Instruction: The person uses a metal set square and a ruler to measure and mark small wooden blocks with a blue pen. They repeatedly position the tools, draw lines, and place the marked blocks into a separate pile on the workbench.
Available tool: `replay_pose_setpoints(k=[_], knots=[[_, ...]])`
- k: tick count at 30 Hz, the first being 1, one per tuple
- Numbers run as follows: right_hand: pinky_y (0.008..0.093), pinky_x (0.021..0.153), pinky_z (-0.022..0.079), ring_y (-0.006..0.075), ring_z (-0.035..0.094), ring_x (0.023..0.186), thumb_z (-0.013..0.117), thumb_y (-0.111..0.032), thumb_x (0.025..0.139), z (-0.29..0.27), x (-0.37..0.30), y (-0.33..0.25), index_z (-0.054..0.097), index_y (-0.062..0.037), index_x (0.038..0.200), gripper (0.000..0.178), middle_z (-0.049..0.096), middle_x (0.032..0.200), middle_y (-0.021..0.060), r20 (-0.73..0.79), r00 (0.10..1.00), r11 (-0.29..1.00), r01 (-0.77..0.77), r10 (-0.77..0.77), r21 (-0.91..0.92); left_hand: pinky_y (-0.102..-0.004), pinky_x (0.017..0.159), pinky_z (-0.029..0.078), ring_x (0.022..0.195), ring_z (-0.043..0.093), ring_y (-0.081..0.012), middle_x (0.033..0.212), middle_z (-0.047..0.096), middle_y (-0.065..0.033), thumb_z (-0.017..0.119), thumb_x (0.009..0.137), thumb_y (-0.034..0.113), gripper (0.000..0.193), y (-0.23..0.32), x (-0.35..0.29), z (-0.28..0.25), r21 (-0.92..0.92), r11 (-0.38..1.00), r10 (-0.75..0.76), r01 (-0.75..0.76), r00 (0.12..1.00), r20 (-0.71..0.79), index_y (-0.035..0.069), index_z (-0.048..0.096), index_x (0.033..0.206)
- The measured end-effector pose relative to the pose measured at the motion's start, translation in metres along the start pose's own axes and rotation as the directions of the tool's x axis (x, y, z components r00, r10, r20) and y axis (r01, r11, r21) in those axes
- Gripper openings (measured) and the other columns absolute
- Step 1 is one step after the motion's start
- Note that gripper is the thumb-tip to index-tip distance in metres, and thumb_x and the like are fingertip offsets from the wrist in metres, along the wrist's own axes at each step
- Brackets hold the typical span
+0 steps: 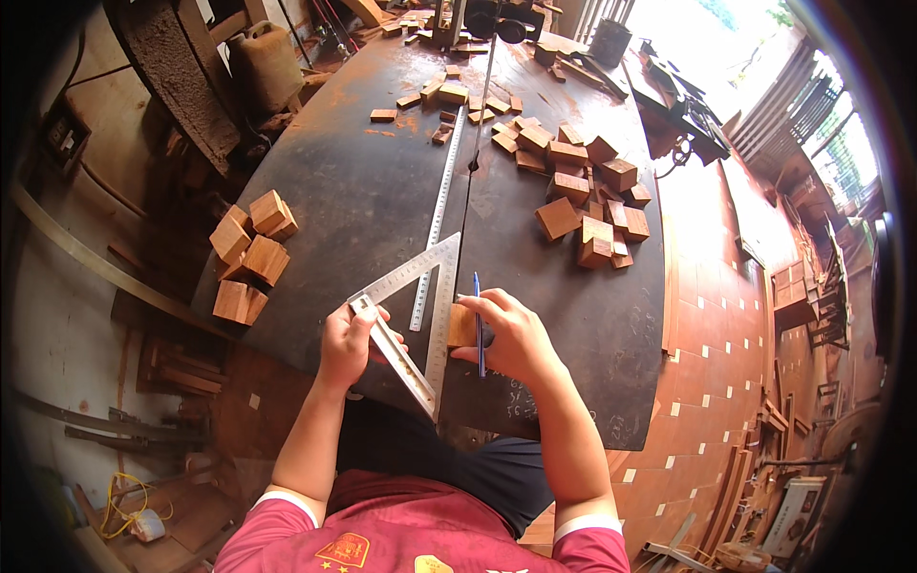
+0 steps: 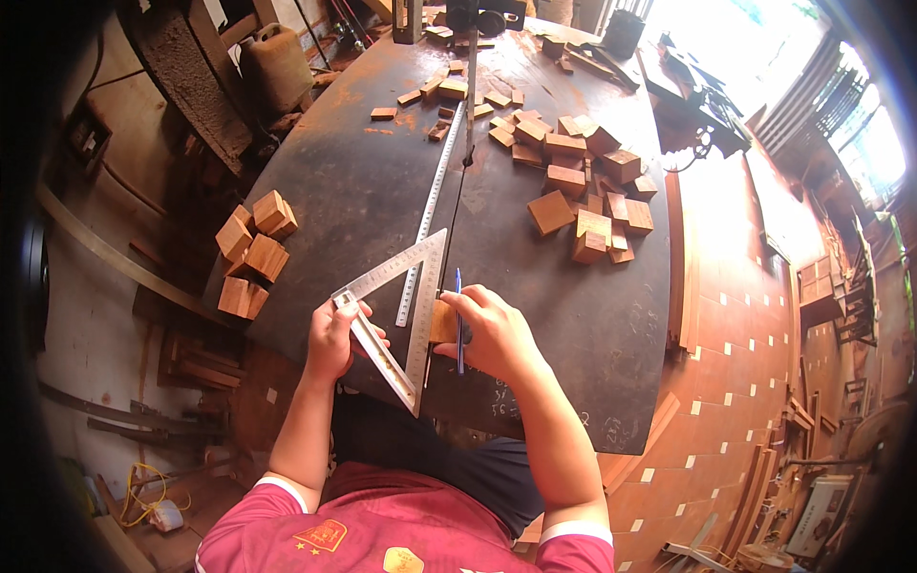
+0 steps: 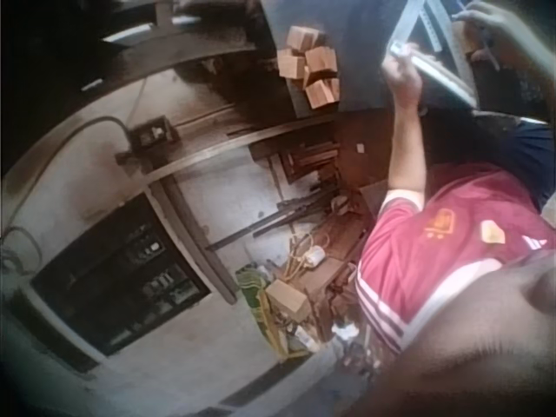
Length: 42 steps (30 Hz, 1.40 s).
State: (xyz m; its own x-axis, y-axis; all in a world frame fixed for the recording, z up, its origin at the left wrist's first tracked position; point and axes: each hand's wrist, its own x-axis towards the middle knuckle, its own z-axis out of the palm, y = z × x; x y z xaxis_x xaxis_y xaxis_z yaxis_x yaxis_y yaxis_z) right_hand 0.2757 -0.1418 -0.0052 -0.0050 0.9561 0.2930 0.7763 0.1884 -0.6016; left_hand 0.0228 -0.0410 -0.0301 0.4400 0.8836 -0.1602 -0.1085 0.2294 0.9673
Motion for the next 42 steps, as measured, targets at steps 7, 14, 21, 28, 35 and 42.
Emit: replay_pose_setpoints(k=[7,14,21,28,35,42], knots=[[0.0435,0.081,0.058,0.0331,0.068,0.099,0.093,-0.034,0.064,-0.003,0.002,0.002,0.065,-0.011,0.123,0.069,0.066,0.11,0.009,-0.032,0.996,0.997,0.081,-0.081,-0.009,-0.0411,0.053,0.064,0.056,0.07,-0.025,0.069,0.064,-0.0149,0.049,0.101,0.024,0.028,-0.021,0.001,-0.001,-0.046,0.992,0.113,-0.115,0.993,-0.039,-0.004,0.055,0.101],[0.0412,0.081,0.058,0.0337,0.068,0.095,0.087,-0.03,0.079,-0.004,0.002,-0.003,0.069,-0.0057,0.115,0.047,0.07,0.103,0.0134,-0.149,0.985,0.995,0.095,-0.09,0.021,-0.0385,0.051,0.062,0.055,0.069,-0.0231,0.072,0.061,-0.0113,0.05,0.104,0.029,0.032,-0.023,0.002,-0.003,-0.042,0.994,0.102,-0.105,0.992,-0.071,-0.002,0.055,0.099],[0.0353,0.078,0.056,0.0234,0.07,0.087,0.068,-0.013,0.095,0.009,0.001,0.006,0.067,-0.0006,0.116,0.024,0.072,0.093,0.0129,-0.172,0.979,0.928,-0.039,0.11,0.369,-0.0379,0.048,0.061,0.05,0.065,-0.0211,0.066,0.06,-0.0108,0.046,0.105,0.029,0.032,-0.024,0.003,0.005,0.009,0.994,0.106,-0.106,0.984,-0.144,0.0,0.054,0.095],[0.0325,0.071,0.054,0.0194,0.068,0.081,0.053,-0.021,0.102,0.0,0.001,0.003,0.061,0.0021,0.117,0.029,0.072,0.093,0.0151,-0.025,0.95,0.738,-0.224,0.311,0.636,-0.0378,0.049,0.059,0.052,0.066,-0.0222,0.07,0.059,-0.0102,0.044,0.107,0.028,0.032,-0.022,-0.002,0.009,-0.025,0.996,0.082,-0.087,0.985,-0.152,0.0,0.053,0.096],[0.027,0.063,0.051,0.0147,0.064,0.08,0.047,-0.029,0.102,0.007,-0.001,0.014,0.064,0.0027,0.106,0.037,0.067,0.086,0.0071,0.08,0.954,0.619,-0.25,0.289,0.745,-0.0372,0.048,0.06,0.052,0.065,-0.0213,0.068,0.058,-0.0097,0.045,0.106,0.031,0.033,-0.025,-0.003,0.01,-0.01,0.994,0.103,-0.106,0.981,-0.165,0.001,0.053,0.095],[0.0243,0.068,0.052,0.0091,0.064,0.079,0.065,-0.007,0.096,0.015,0.0,0.013,0.065,0.0037,0.099,0.011,0.069,0.088,0.0073,0.068,0.951,0.647,-0.256,0.3,0.718,-0.0363,0.047,0.06,0.05,0.064,-0.0198,0.067,0.058,-0.0092,0.045,0.105,0.033,0.035,-0.025,-0.002,0.013,-0.018,0.99,0.133,-0.138,0.977,-0.166,0.001,0.052,0.094]])
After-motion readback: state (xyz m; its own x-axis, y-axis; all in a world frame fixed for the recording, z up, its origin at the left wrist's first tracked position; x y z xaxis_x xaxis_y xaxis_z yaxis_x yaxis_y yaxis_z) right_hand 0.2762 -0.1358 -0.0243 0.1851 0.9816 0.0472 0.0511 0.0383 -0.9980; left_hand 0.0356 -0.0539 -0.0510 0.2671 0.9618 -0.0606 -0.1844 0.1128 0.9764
